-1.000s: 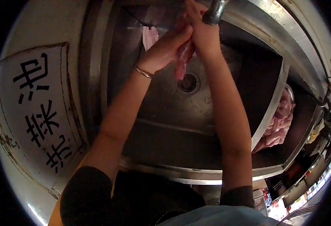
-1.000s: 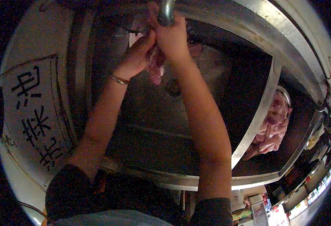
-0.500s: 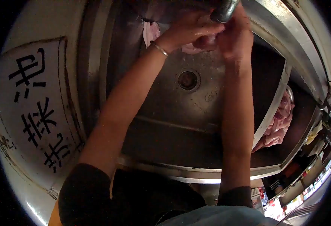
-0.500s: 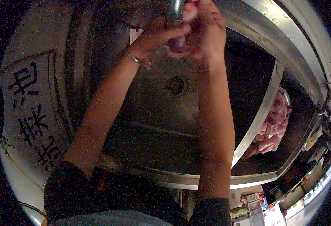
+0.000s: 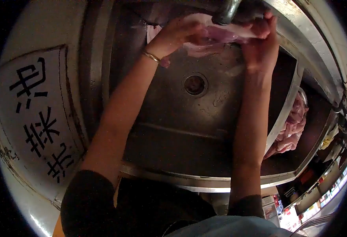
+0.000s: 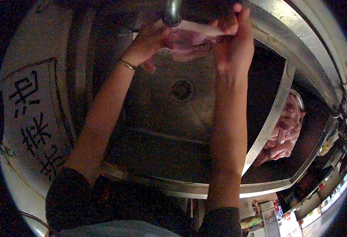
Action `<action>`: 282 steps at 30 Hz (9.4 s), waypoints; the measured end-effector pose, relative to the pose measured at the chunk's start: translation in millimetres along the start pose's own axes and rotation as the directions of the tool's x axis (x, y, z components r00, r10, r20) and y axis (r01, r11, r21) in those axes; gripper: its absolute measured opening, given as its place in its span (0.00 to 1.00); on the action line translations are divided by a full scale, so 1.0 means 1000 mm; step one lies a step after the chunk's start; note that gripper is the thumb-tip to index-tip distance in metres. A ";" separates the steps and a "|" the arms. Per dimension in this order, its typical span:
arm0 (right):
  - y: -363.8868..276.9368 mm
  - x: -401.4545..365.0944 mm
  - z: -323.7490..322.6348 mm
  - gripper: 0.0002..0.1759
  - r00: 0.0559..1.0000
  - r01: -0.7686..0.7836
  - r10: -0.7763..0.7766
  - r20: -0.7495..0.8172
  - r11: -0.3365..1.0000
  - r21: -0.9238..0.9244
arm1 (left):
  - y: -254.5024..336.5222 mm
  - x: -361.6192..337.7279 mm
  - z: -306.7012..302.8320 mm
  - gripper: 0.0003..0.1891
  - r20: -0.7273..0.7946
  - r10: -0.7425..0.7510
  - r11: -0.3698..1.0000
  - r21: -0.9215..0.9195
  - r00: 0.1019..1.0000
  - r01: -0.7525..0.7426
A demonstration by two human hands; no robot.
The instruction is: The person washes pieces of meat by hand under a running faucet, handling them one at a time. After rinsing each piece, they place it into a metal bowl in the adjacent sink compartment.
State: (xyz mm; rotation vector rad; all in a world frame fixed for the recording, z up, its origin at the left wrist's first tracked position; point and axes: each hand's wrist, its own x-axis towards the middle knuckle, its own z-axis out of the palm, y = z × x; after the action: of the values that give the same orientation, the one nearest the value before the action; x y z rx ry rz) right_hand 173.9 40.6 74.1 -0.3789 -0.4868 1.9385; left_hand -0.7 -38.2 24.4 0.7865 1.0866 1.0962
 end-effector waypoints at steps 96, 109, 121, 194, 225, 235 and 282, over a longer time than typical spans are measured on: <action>0.051 0.012 0.048 0.11 0.970 -0.004 0.216 0.115 0.481 -0.877 | 0.007 -0.013 0.020 0.30 -0.076 0.114 0.980 0.169 0.991 -0.100; -0.048 -0.031 -0.008 0.18 0.878 0.027 -0.296 -0.377 0.816 -0.577 | -0.074 0.004 -0.023 0.14 -0.307 0.007 0.715 0.667 0.952 0.210; -0.221 -0.221 -0.115 0.16 0.558 -0.183 -0.773 -0.302 0.240 -0.953 | -0.125 0.028 0.014 0.25 -0.071 0.088 0.152 0.987 0.994 0.057; 0.056 -0.038 0.017 0.11 0.931 0.362 -0.078 0.356 0.084 -0.928 | -0.006 -0.024 0.017 0.12 -0.449 0.067 0.899 -0.361 0.891 -0.250; 0.064 -0.007 0.026 0.18 0.986 0.154 -0.036 0.163 0.573 -0.805 | 0.010 -0.045 0.028 0.15 -0.244 0.026 0.999 0.034 0.970 -0.018; 0.045 0.001 0.012 0.13 0.952 0.236 0.147 0.269 0.209 -0.949 | 0.007 -0.030 0.010 0.12 -0.397 0.213 0.976 0.040 0.892 -0.216; -0.027 -0.054 0.061 0.06 0.869 0.227 -0.483 -0.109 0.584 -0.779 | -0.071 0.027 -0.011 0.11 -0.106 0.719 0.491 0.777 0.686 -0.394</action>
State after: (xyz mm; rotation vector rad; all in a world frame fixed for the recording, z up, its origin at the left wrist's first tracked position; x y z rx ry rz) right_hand 187.8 -9.0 143.2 -1.0222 -1.0676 1.1527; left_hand 11.8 -33.6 -50.8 1.6987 1.7439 1.4723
